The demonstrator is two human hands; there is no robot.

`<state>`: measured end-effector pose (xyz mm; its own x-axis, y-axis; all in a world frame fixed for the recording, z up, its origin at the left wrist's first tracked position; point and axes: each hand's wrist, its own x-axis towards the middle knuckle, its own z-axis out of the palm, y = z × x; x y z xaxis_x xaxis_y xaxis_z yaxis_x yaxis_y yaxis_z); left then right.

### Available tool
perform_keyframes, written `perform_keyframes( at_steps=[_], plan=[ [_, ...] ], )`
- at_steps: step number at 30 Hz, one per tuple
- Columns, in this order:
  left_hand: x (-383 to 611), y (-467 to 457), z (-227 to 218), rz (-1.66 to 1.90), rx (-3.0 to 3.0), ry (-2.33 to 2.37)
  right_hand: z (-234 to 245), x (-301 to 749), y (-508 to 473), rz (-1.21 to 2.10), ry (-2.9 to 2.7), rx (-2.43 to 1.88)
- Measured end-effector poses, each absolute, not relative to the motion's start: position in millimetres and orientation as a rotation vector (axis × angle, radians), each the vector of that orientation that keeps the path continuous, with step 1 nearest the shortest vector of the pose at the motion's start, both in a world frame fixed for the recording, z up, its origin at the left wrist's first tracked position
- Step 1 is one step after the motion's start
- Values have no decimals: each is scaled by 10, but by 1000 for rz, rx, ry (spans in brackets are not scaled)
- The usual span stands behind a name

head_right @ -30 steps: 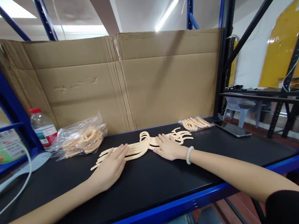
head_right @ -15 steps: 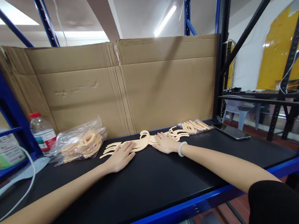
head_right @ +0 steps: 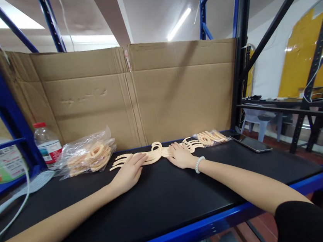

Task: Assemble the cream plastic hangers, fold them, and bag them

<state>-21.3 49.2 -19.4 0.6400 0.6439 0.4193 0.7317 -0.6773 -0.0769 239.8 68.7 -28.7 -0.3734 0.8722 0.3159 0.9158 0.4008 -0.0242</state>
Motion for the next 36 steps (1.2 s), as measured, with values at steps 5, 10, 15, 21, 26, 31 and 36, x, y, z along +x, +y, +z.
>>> perform_keyframes(
  at_steps=[5, 10, 15, 21, 26, 31, 36],
  plan=[
    [-185, 136, -187, -596, -2807, -970, -292, 2388, 459, -357, -2412, -1278],
    [-227, 25, -145, -508, -2932, -1032, -217, 2354, 266, -322, -2456, -1196],
    [-246, 51, -123, -465, -2965, -1033, -78, 2500, 286, -301, -2433, -1256],
    [-242, 43, -120, -455, -2982, -1025, -182, 2741, 614, -213, -2420, -1443],
    [-243, 40, -116, -443, -2984, -1025, -293, 2726, 817, -62, -2525, -1593],
    [-227, 40, -109, -487, -2999, -995, -299, 2616, 852, -30, -2511, -1628],
    [-219, 30, -96, -485, -3005, -1002, -295, 2546, 849, -15, -2492, -1630]
  ],
)
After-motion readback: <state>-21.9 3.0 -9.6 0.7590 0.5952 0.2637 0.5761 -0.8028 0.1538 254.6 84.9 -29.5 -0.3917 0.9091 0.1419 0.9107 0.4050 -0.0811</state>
